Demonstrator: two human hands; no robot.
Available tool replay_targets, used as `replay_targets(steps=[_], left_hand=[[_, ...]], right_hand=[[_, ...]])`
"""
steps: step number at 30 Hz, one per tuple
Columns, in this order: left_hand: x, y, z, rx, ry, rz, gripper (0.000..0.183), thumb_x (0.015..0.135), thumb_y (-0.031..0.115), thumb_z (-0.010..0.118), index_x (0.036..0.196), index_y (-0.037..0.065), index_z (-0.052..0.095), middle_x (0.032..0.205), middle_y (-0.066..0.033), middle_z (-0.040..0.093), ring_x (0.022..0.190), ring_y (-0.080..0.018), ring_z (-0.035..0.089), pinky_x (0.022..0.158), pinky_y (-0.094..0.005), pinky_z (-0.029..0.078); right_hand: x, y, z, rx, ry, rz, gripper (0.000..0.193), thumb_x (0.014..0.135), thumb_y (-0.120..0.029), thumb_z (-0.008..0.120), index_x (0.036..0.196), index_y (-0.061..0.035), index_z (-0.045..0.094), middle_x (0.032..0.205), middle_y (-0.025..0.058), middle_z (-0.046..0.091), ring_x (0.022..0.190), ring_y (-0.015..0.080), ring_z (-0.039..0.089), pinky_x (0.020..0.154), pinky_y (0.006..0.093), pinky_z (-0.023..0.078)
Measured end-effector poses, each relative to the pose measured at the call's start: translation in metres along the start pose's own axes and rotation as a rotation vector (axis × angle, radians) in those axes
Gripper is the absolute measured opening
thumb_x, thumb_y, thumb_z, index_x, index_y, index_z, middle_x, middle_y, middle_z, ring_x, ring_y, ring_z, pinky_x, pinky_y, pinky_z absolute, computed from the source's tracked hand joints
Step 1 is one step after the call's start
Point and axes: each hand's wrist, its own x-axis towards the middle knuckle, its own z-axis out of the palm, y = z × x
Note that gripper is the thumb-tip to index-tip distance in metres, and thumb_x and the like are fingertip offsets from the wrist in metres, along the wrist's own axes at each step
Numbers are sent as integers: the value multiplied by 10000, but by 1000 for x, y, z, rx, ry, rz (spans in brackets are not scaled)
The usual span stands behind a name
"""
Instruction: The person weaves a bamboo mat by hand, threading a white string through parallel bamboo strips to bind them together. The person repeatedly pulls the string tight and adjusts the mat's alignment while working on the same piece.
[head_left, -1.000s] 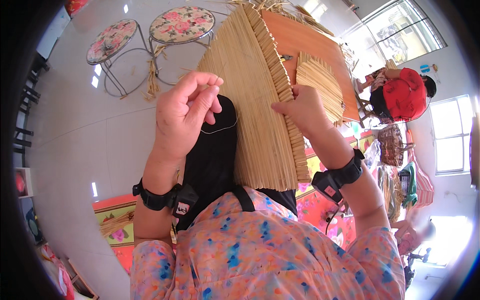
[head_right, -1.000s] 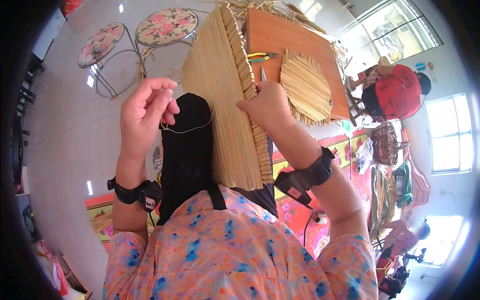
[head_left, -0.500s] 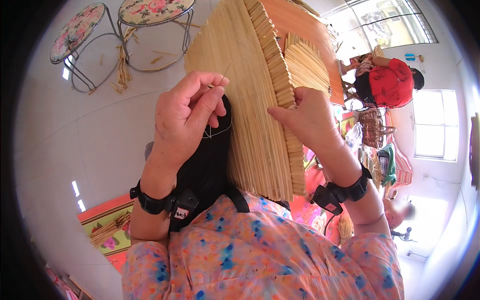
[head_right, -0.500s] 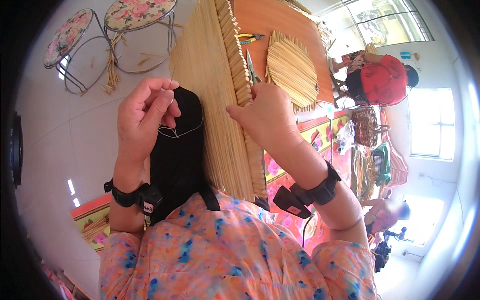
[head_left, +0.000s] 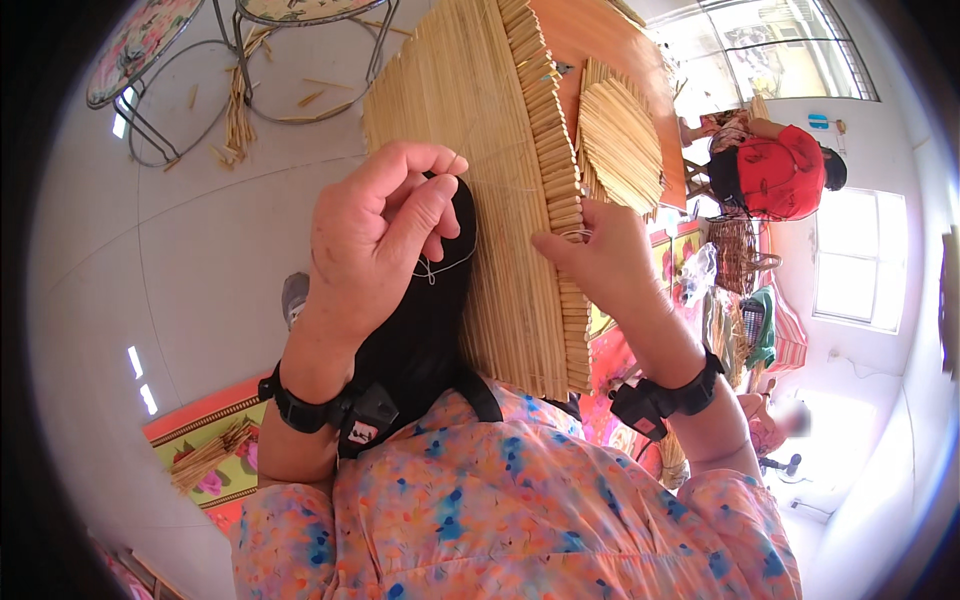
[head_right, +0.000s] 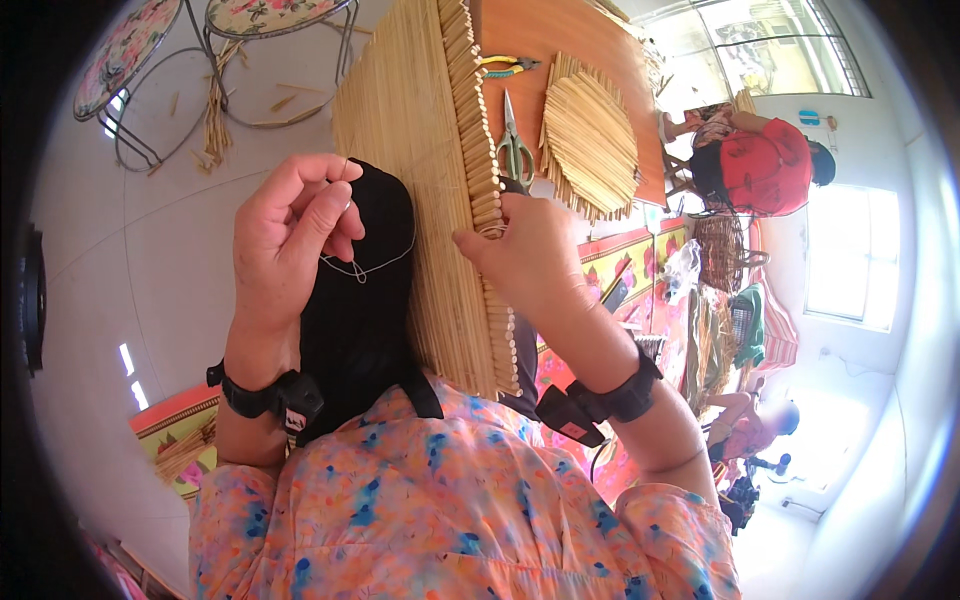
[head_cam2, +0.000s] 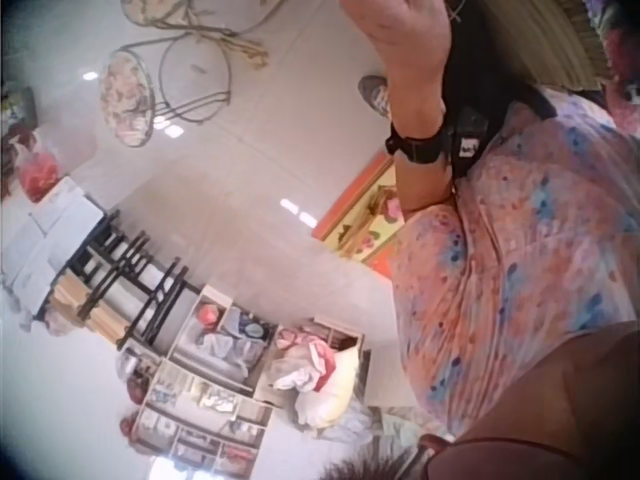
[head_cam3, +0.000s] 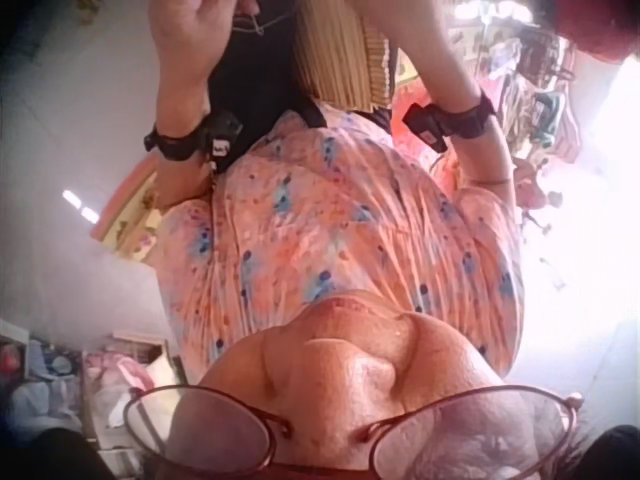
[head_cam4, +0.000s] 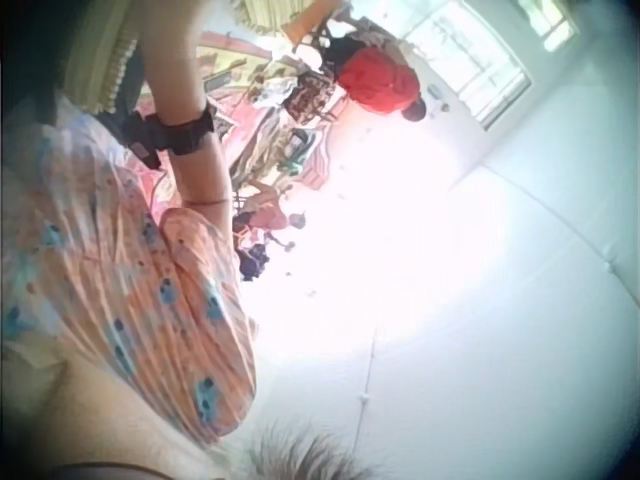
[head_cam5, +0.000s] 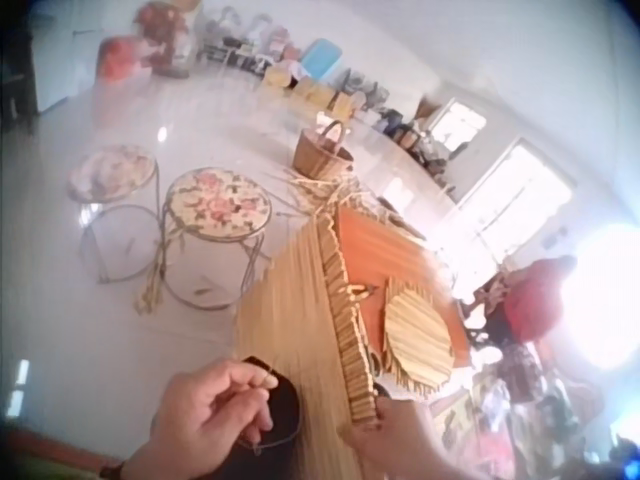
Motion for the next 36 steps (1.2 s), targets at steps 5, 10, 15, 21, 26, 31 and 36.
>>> replay_targets(steps=[5, 10, 15, 21, 26, 31, 36], left_hand=[[-2, 0, 2, -19, 25, 14, 101, 985, 57, 596, 1053, 6, 651, 675, -21, 628, 547, -50, 550, 488, -198, 432], [-3, 2, 2, 27, -25, 7, 131, 1004, 75, 579, 1092, 0, 640, 721, -24, 625, 597, -56, 563, 511, -192, 447], [-4, -3, 0, 38, -32, 18, 128, 1005, 74, 578, 1090, 3, 640, 735, -21, 632, 611, -57, 580, 510, -191, 459], [-5, -4, 6, 9, -18, 12, 97, 990, 57, 588, 1052, 12, 648, 674, -15, 616, 555, -52, 555, 482, -200, 435], [-3, 1, 3, -2, 5, 25, 101, 987, 59, 595, 1056, 13, 652, 673, -10, 608, 560, -51, 558, 478, -198, 437], [6, 0, 0, 191, -83, 73, 94, 992, 80, 604, 1024, 27, 675, 709, 6, 608, 597, -38, 568, 498, -195, 438], [11, -29, 9, 523, -214, 188, 68, 914, 56, 664, 977, 35, 676, 750, -93, 674, 590, -226, 619, 557, -281, 485]], right_hand=[[-2, -9, 8, 93, 26, 13, 380, 758, -304, 804, 879, 37, 691, 710, 193, 677, 683, 347, 672, 661, 440, 525], [5, -6, 10, -96, 142, -34, 394, 733, -326, 814, 760, 32, 653, 654, 190, 642, 634, 348, 654, 615, 459, 500], [7, -3, 14, -21, 155, -27, 404, 714, -330, 818, 686, 19, 618, 596, 172, 587, 581, 326, 610, 582, 448, 477], [11, 6, 21, 89, 171, -30, 376, 719, -286, 799, 647, 13, 583, 541, 134, 530, 514, 288, 535, 540, 426, 451], [8, 4, 19, 180, 167, -21, 323, 719, -259, 800, 671, 7, 622, 535, 116, 543, 495, 248, 533, 523, 394, 448], [8, 9, 14, 200, 153, 15, 259, 720, -231, 799, 737, 3, 691, 568, 95, 604, 504, 167, 560, 533, 347, 468], [6, -3, 8, 272, 108, 95, 198, 741, -169, 780, 818, 4, 723, 642, 63, 676, 561, 94, 598, 548, 296, 487]])
